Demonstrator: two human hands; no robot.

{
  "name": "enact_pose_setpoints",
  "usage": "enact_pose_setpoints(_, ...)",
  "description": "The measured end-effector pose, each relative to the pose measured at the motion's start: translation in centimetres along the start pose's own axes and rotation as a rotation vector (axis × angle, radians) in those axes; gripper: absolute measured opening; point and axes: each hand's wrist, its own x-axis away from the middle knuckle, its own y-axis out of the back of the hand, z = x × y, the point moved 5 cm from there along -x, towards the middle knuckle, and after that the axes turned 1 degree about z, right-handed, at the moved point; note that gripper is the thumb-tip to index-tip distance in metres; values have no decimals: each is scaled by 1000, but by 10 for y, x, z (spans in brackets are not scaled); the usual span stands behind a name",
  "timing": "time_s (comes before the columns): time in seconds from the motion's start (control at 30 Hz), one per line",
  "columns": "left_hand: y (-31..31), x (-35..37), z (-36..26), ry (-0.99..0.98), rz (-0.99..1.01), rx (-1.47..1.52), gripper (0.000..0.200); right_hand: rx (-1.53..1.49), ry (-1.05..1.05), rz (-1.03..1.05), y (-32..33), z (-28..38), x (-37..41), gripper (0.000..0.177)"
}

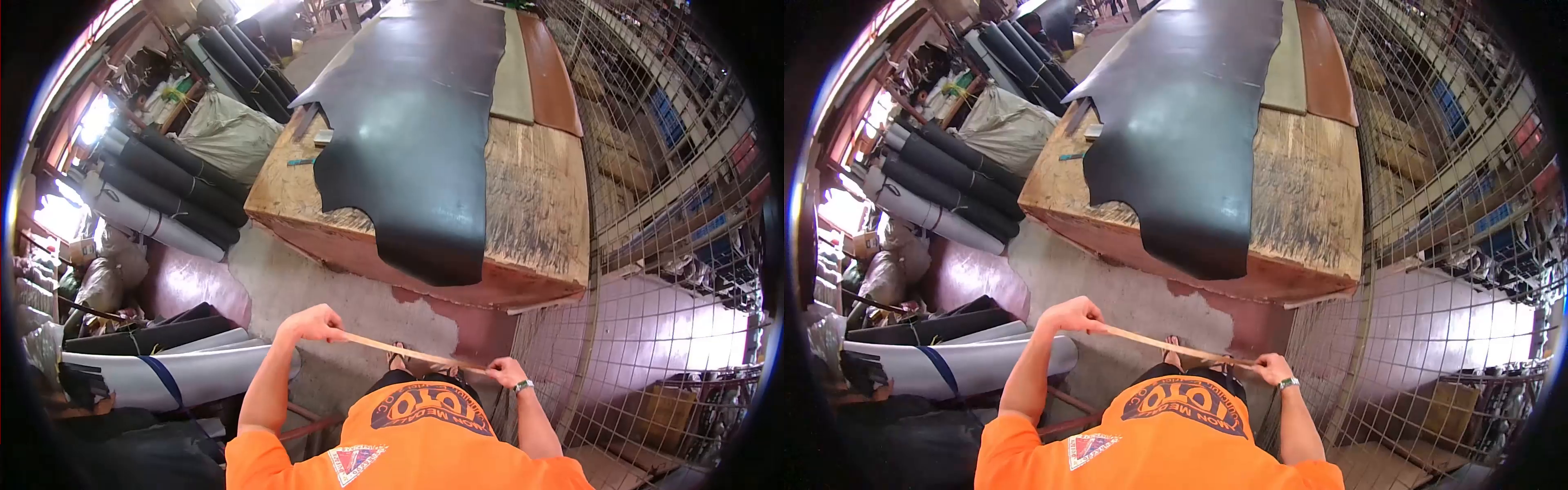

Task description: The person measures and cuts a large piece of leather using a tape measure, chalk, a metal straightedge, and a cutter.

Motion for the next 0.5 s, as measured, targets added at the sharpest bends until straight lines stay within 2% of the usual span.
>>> enact_pose_setpoints(0.03, 4, 2, -20, -90, 19, 34, 30, 49, -37, -62, 5, -7, 0, 42)
enact_pose_setpoints(0.07, 5, 9, -61, -245, 1, 39, 28, 52, 77, -173, 13, 4, 2, 45)
enact_pose_setpoints(0.13, -14, -8, -122, -520, 41, 127, 28, -152, 254, -247, 39, 91, 7, 44)
enact_pose_setpoints(0.17, -21, -18, -151, -538, 127, 115, 26, -390, 311, -163, 44, 136, 7, 40)
enact_pose_setpoints(0.2, -24, -29, -175, -559, 95, 52, 24, -628, 362, -80, 51, 178, 5, 36)
enact_pose_setpoints(0.23, -21, -42, -195, -550, 73, -71, 25, -661, 395, 9, 58, 210, 2, 36)
enact_pose_setpoints(0.27, -13, -56, -201, -487, -67, -192, 27, -693, 425, 96, 67, 241, -2, 35)
enact_pose_setpoints(0.3, -1, -68, -203, -462, -92, -276, 27, -723, 490, 111, 80, 277, 0, 30)
enact_pose_setpoints(0.33, 18, -79, -204, -436, -109, -364, 26, -664, 438, 125, 81, 273, -15, 26)
enact_pose_setpoints(0.37, 40, -83, -203, -462, -60, -304, 25, -613, 382, 134, 80, 265, -35, 23)
enact_pose_setpoints(0.4, 61, -96, -191, -550, -59, -302, 25, -567, 322, 141, 79, 262, -51, 21)
enact_pose_setpoints(0.43, 89, -101, -183, -507, -3, -273, 25, -612, 362, 41, 93, 277, -53, 20)
enact_pose_setpoints(0.47, 119, -108, -173, -463, 61, -252, 26, -567, 318, -57, 99, 274, -61, 20)
enact_pose_setpoints(0.5, 150, -119, -156, -501, 59, -250, 26, -498, 269, -122, 106, 265, -71, 19)
